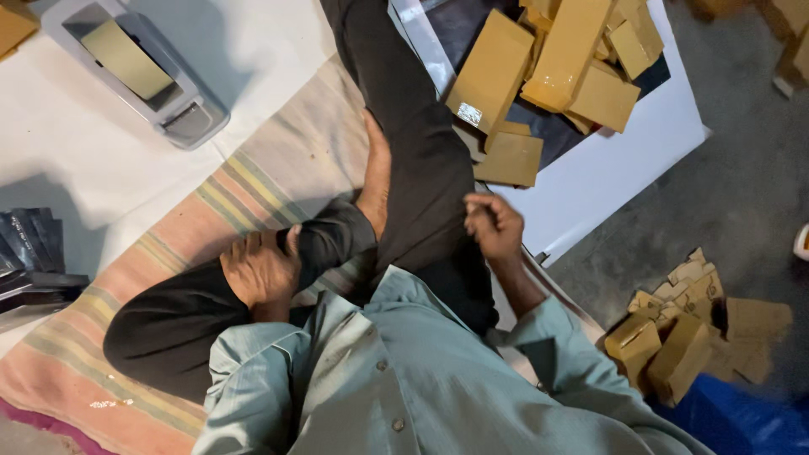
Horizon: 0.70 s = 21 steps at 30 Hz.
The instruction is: The person sits cross-legged on a mat and repeatedly seals small cardboard boxes with clear packing tape. They use a tape dispenser to apply tape to the box flaps, press the tape down, and then place the sealed boxes into a larger container.
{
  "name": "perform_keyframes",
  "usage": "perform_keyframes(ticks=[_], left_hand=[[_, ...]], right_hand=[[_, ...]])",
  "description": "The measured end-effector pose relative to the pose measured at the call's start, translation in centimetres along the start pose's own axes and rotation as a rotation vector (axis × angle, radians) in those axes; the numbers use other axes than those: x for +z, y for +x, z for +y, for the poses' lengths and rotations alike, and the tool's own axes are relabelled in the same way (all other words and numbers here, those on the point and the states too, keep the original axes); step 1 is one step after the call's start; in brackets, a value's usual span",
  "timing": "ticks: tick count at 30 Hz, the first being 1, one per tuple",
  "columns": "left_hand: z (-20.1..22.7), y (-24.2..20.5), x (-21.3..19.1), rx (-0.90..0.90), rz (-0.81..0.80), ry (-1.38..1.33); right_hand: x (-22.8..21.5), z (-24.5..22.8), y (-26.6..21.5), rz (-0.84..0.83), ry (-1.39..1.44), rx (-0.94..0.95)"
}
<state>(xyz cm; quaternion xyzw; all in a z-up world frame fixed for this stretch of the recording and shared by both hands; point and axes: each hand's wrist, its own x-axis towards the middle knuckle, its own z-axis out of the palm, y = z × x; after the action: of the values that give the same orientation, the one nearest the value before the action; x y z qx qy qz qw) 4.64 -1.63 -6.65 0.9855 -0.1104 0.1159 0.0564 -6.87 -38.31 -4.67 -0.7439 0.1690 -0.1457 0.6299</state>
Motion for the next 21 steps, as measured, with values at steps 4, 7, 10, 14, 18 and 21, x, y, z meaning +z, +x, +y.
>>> perform_keyframes(ticks=[4, 7, 10, 14, 18, 21], left_hand=[[0.1, -0.2, -0.3, -0.003, 0.031, 0.018], [0.0, -0.4, -0.4, 0.009, 0.013, -0.03], [0.2, -0.6, -0.6, 0.003, 0.03, 0.018], [0.4, -0.4, -0.8, -0.02, 0.031, -0.01], [0.2, -0.6, -0.9, -0.01, 0.04, -0.058], [0.1, -0.5, -1.7, -0.061, 0.029, -0.181]], right_hand=[[-2.1, 3.2, 5.8, 0.175, -0.517, 0.027], [-2.4, 6.7, 12.3, 0.19, -1.274, -0.294], [-2.1, 10.8, 17.8, 0.145, -1.485, -0.323], [-3.1, 12.8, 22.0, 0.134, -1.664, -0.634], [-6.0, 7.9, 22.6, -0.042, -1.458, -0.191], [-7.6, 0.3, 20.3, 0.183, -1.162, -0.472]])
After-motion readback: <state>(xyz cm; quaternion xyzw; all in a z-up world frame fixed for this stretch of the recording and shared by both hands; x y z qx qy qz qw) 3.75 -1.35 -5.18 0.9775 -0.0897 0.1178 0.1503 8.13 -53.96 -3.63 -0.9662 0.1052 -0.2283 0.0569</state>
